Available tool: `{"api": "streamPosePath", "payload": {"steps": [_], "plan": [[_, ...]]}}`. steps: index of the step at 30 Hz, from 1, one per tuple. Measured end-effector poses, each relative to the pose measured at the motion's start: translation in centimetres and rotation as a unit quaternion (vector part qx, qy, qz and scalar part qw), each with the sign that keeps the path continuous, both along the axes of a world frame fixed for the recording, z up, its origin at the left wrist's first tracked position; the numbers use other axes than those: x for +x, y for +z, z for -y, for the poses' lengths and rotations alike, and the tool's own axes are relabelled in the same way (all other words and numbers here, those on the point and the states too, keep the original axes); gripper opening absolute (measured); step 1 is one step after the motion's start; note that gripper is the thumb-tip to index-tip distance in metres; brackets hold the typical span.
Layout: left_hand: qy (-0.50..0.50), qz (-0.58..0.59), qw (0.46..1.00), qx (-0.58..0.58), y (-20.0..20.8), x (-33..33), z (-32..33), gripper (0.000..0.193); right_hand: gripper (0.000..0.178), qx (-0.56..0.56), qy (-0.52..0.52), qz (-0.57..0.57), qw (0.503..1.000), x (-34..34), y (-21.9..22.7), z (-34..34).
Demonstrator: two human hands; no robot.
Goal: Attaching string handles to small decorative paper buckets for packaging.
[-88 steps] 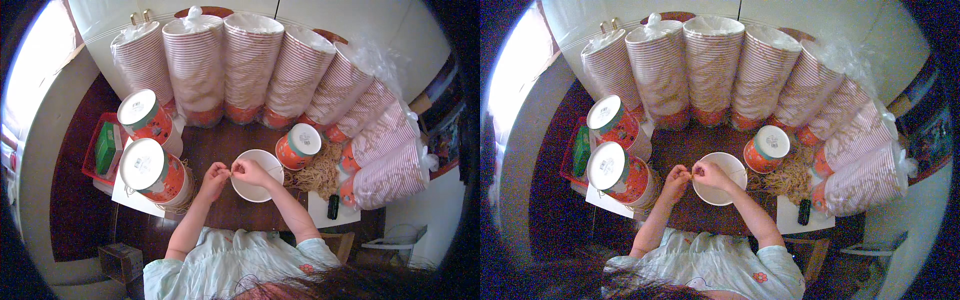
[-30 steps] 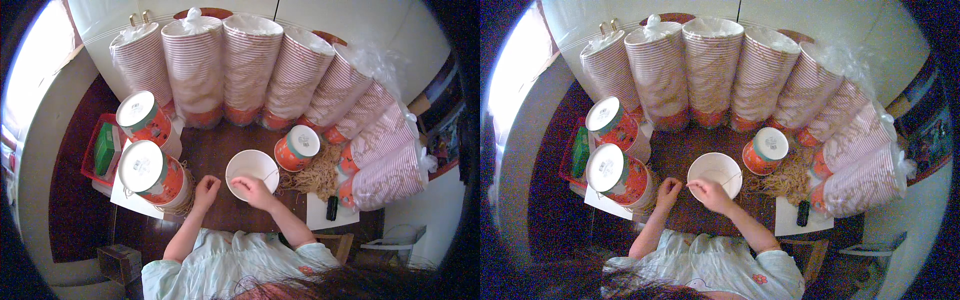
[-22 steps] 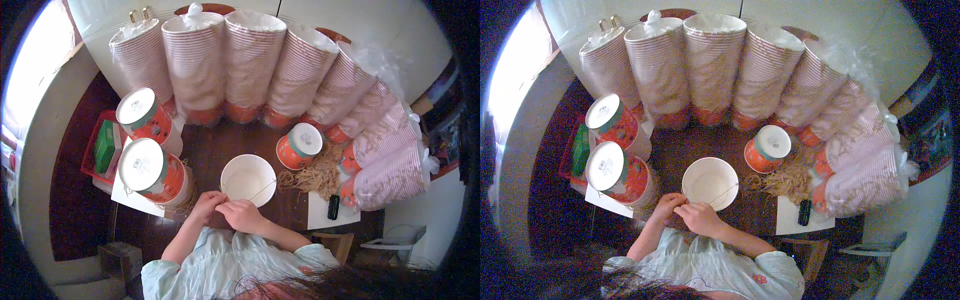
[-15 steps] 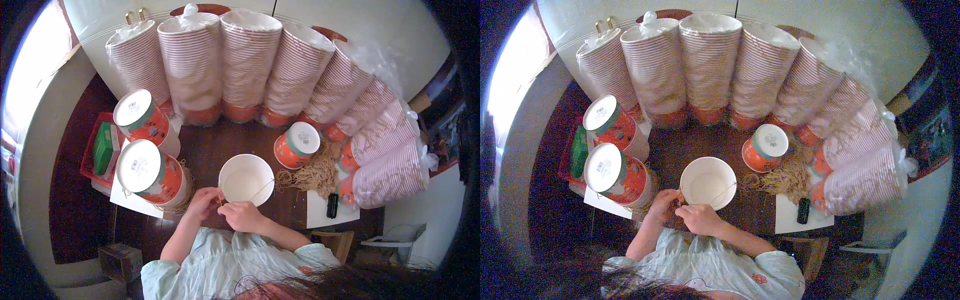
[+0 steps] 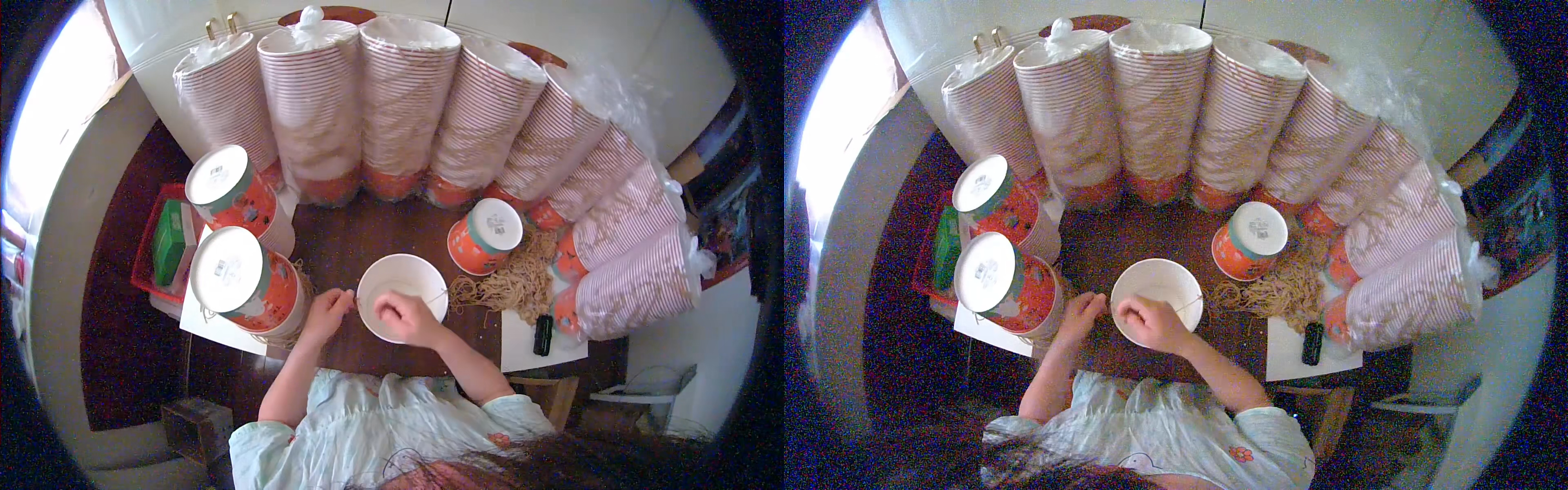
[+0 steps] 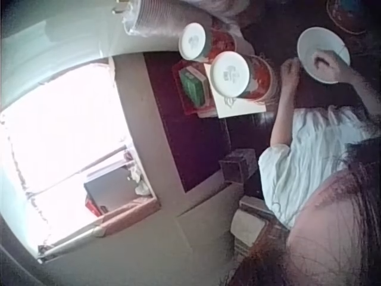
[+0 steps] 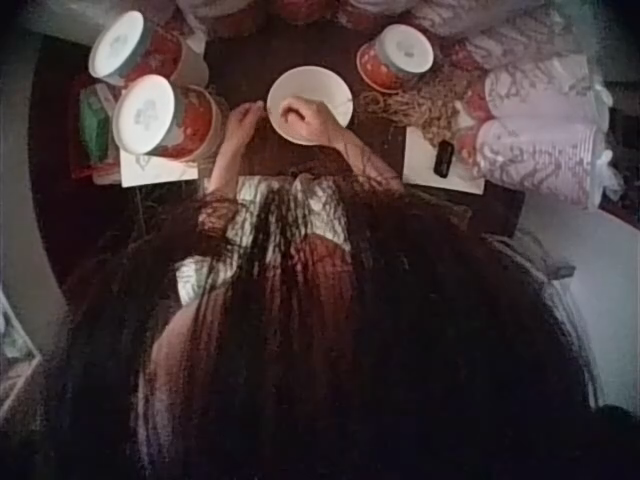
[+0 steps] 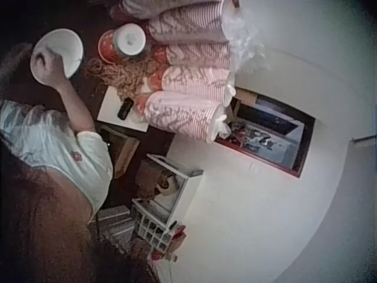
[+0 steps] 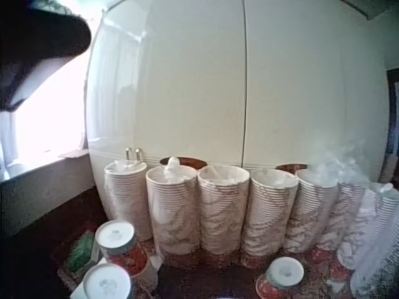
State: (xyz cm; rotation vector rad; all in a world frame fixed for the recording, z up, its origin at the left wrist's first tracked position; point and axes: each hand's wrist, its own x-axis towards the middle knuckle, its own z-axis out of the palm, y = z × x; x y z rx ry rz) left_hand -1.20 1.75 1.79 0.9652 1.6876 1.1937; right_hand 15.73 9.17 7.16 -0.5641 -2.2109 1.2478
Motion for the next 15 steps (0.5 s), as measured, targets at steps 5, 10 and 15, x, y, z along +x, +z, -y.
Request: {"api": "streamPosePath", "payload": {"steps": [5,10,15], "plan": [[-0.001,-0.138,0.980,0.141,1.7,-0.1,0.5,0.019,0.008,-0.109,0.040,-0.025,0.993,-0.8,1.1,-2.7],[-0.060,-0.289,0.924,0.242,3.1,0.7,-0.4,0.019,0.008,-0.094,0.068,-0.020,0.993,-1.4,2.1,-3.0],[-0.043,-0.317,0.918,0.233,2.8,0.7,-0.8,0.011,0.009,-0.087,0.079,-0.034,0.993,-1.5,2.1,-3.1]]}}
